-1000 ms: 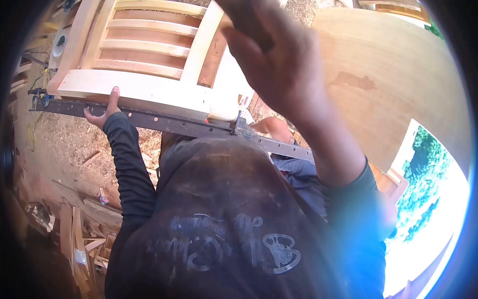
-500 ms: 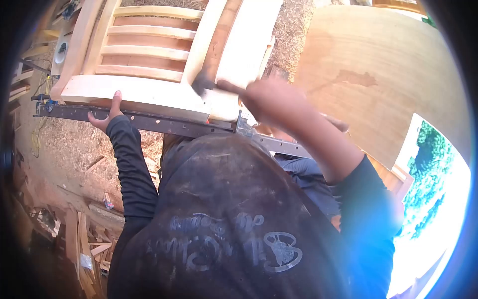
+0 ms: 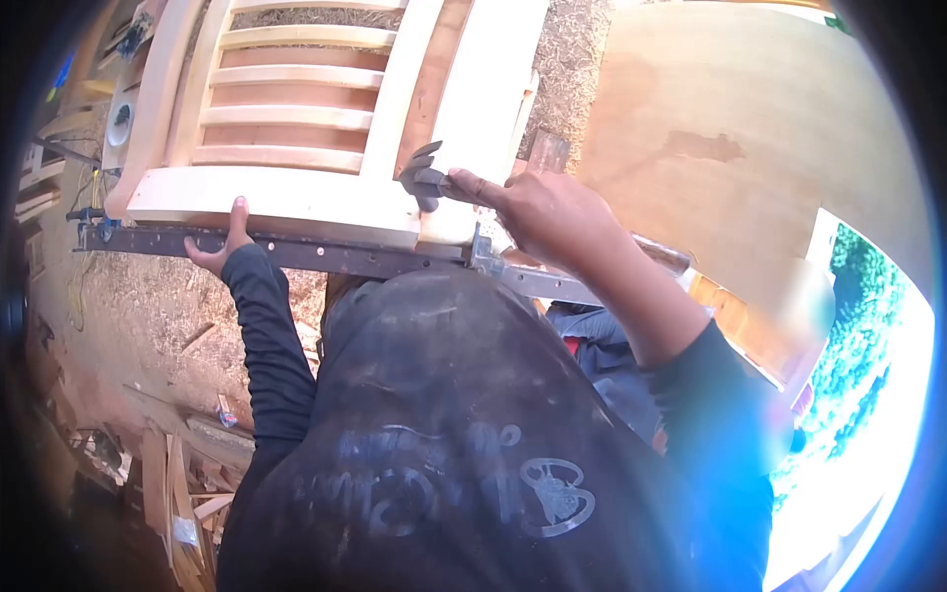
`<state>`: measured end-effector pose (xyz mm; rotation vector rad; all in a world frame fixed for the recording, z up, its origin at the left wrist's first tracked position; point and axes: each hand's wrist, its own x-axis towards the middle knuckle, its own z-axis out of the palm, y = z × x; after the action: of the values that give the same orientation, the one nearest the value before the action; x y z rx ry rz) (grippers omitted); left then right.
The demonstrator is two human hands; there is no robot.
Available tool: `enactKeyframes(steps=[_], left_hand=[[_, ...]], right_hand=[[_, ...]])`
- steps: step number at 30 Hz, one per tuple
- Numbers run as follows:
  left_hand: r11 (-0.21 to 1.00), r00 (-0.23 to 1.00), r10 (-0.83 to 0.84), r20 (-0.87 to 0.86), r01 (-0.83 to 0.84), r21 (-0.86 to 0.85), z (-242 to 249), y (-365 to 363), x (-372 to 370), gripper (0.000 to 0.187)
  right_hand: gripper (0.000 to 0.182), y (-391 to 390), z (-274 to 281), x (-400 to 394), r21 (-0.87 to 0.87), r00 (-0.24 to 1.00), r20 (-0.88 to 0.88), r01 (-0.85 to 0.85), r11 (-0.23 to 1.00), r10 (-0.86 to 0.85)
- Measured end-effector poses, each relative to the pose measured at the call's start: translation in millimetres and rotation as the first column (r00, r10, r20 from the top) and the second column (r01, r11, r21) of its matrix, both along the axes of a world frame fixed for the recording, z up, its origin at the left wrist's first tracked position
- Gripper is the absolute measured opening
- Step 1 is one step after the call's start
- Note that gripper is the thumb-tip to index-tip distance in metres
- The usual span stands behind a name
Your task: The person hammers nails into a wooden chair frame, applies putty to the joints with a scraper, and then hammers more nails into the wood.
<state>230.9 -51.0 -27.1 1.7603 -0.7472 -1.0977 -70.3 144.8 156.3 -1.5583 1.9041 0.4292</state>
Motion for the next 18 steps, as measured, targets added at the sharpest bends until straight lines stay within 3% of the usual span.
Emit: enactKeyframes(steps=[3, 4, 6, 7, 8, 9, 11, 12, 13, 14, 15, 16, 18], left_hand=[[0.991, 0.938, -0.134, 0.319, 0.131, 0.032, -8, -6, 19, 0.127], [0.979, 0.899, -0.197, 0.39, 0.204, 0.024, -8, -12, 32, 0.128], [0.955, 0.804, -0.199, 0.561, 0.288, -0.073, 0, -41, 66, 0.129], [0.967, 0.565, -0.175, 0.807, 0.254, 0.032, 30, -54, 66, 0.122], [0.867, 0.308, -0.068, 0.949, 0.488, -0.096, 38, -74, 80, 0.108], [0.768, 0.16, 0.058, 0.985, 0.624, -0.146, 49, -94, 78, 0.086], [0.528, 0.243, -0.455, 0.857, 0.848, 0.04, 37, -142, 79, 0.069], [0.354, 0.208, -0.64, 0.74, 0.934, 0.043, 32, -139, 54, 0.062], [0.108, 0.034, -0.811, 0.584, 0.99, 0.092, 65, -115, 8, 0.064], [-0.234, -0.217, -0.738, 0.639, 0.97, 0.06, 54, -111, -5, 0.071], [-0.395, -0.398, -0.607, 0.688, 0.902, 0.173, 59, -98, -22, 0.081], [-0.463, -0.484, -0.6, 0.637, 0.859, 0.218, 57, -87, -33, 0.086], [-0.503, -0.538, -0.544, 0.643, 0.823, 0.264, 46, -77, -38, 0.087]], right_hand=[[0.071, -1, -7, 0, -0.346, 0.963, 0.16, 0.261, 0.901, -0.217], [0.07, -5, -6, 2, -0.417, 0.901, 0.285, 0.423, 0.804, -0.326], [0.071, -7, -3, 7, -0.449, 0.776, 0.372, 0.631, 0.632, -0.51], [0.071, -7, -3, 9, -0.458, 0.69, 0.418, 0.722, 0.519, -0.59], [0.073, -1, -7, 9, -0.457, 0.645, 0.436, 0.759, 0.463, -0.627], [0.074, 2, -4, 12, -0.314, 0.482, 0.499, 0.875, 0.368, -0.72], [0.074, 11, 5, 27, 0.005, 0.101, 0.547, 0.992, 0.124, -0.831], [0.074, 21, 3, 38, 0.098, -0.036, 0.592, 0.995, 0.027, -0.805], [0.074, 31, 4, 49, 0.135, -0.108, 0.602, 0.99, -0.033, -0.791], [0.074, 40, 5, 60, 0.173, -0.173, 0.607, 0.981, -0.083, -0.775], [0.074, 46, 6, 71, 0.209, -0.229, 0.612, 0.97, -0.124, -0.757], [0.073, 52, 5, 82, 0.197, -0.265, 0.61, 0.964, -0.181, -0.747], [0.074, 56, 1, 103, 0.163, -0.347, 0.532, 0.937, -0.309, -0.772]])
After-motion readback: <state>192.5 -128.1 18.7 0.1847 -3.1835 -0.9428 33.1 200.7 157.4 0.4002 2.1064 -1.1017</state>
